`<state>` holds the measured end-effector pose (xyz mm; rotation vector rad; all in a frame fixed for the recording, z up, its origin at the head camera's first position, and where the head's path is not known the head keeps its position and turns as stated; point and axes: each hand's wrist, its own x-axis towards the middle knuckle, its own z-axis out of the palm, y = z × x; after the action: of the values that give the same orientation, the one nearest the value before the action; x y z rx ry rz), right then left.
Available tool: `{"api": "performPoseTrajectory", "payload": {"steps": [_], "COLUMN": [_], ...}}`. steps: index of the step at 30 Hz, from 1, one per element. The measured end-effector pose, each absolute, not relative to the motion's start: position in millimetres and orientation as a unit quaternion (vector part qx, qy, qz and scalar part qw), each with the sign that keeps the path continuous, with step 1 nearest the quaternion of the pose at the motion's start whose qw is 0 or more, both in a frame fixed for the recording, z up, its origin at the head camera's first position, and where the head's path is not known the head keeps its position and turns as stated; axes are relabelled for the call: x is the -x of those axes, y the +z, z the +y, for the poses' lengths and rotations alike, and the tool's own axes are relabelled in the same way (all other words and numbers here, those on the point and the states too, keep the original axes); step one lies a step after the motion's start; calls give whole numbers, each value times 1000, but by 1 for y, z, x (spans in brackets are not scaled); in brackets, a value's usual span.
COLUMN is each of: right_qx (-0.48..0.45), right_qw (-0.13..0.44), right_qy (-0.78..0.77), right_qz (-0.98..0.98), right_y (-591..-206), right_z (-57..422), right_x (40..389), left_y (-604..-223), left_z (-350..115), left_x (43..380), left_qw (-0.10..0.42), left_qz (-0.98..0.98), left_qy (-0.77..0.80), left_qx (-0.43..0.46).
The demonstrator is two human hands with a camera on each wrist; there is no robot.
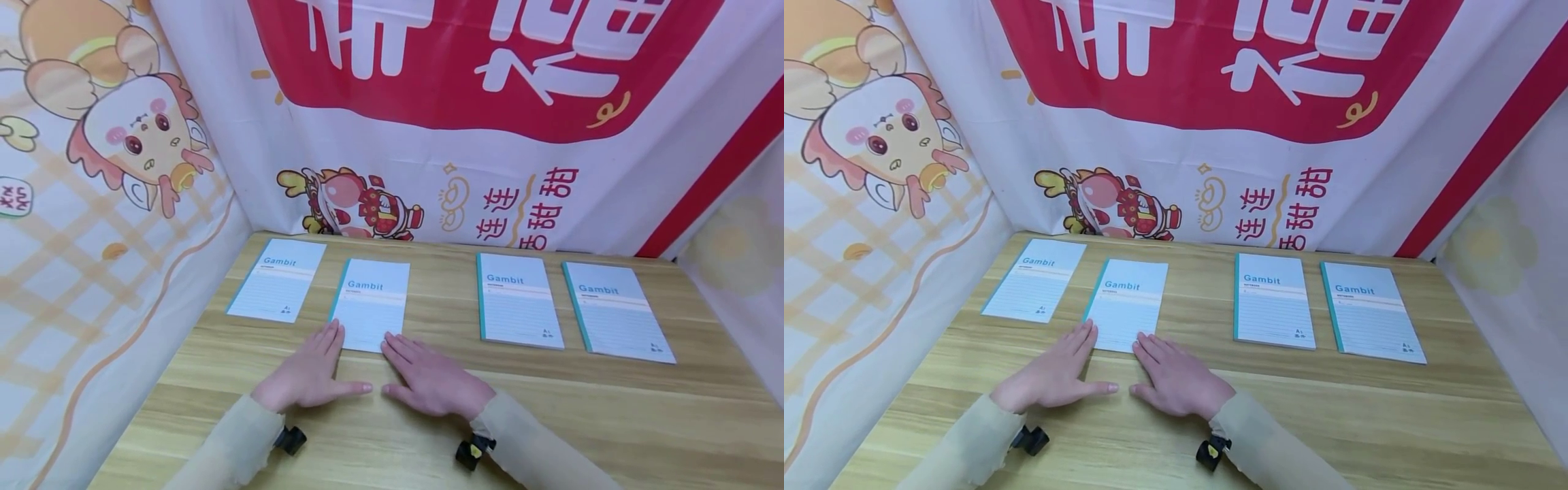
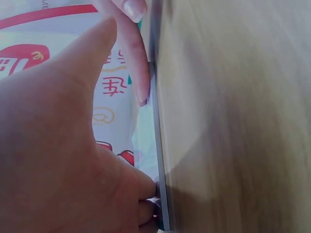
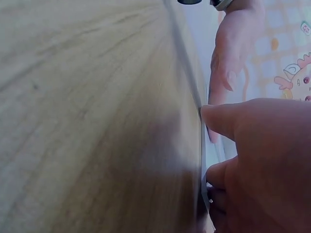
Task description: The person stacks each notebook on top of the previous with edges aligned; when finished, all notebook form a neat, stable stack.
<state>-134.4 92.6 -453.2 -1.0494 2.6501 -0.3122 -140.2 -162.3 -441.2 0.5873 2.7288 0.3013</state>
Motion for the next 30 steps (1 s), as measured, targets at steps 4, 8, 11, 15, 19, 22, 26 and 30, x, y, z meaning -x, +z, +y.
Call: {"api": "performPoseTrajectory", "payload": {"steps": [4, 8, 11, 15, 19, 22, 26, 30], "right_qx": [362, 360, 346, 325, 299, 265, 218, 157], "right_qw": [133, 126, 121, 114, 120, 118, 82, 72], "right_qy": [-111, -124, -149, -195, -260, -336, -429, -516], "right_qz": [916, 916, 918, 918, 911, 896, 873, 839], "right_y": [-454, -457, -459, -460, -461, -460, -454, -451], "right_z": [95, 97, 98, 98, 98, 99, 104, 110], "right_x": [130, 127, 128, 130, 133, 137, 146, 158], "left_y": [-440, -441, -439, -438, -437, -430, -418, -416], "left_z": [-161, -160, -161, -163, -164, -165, -170, -181], "left_x": [135, 134, 134, 138, 148, 156, 169, 186], "left_qw": [170, 170, 170, 169, 154, 141, 125, 110], "left_qz": [957, 956, 954, 950, 941, 928, 898, 865], "left_qy": [116, 127, 141, 188, 258, 323, 412, 485], "left_qx": [-204, -205, -202, -184, -154, -119, -85, -64]}}
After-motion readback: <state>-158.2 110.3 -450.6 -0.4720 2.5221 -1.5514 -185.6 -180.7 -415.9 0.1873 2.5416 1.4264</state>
